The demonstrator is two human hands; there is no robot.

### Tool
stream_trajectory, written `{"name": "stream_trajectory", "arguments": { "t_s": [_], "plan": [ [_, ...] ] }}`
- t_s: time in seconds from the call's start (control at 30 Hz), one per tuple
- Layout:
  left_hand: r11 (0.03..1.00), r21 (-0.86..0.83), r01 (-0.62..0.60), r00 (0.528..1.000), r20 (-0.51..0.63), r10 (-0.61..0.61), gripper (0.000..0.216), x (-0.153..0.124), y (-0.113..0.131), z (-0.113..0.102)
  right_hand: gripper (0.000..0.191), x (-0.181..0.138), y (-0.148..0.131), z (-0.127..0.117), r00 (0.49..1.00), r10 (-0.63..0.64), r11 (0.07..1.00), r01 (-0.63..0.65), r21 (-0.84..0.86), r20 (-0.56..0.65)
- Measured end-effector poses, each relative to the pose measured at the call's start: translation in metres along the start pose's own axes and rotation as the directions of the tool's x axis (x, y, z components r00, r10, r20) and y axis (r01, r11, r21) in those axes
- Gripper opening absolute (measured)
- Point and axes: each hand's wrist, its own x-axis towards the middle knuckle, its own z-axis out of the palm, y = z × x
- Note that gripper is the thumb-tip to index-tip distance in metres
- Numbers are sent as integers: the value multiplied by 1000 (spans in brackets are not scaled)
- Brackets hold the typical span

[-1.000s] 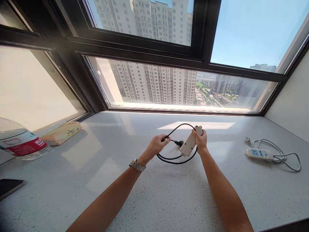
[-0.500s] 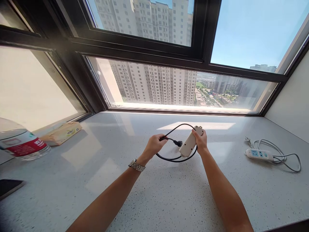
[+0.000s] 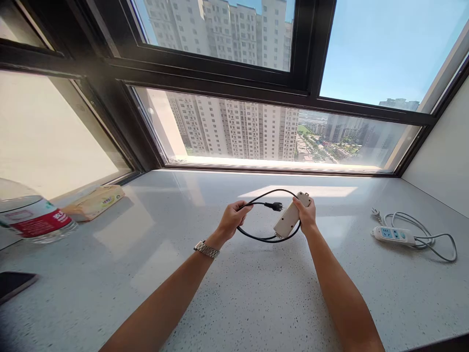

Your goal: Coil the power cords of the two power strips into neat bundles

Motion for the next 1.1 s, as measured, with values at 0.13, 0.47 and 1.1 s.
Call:
{"name": "stream_trajectory", "arguments": {
  "t_s": [0.13,0.47,1.1],
  "plan": [
    [994,-91,56,990,131,-44,55,-1,4,-4,60,0,3,-1,1000,1,1000,-1,-12,20],
    [991,-135,7,985,169,16,59,0,2,-6,57,-2,8,2,995,30,999,-28,-20,97],
    [1000,-4,-29,996,-82,28,63,-7,-13,24,59,-24,2,17,944,-7,981,71,-180,330]
  ]
}}
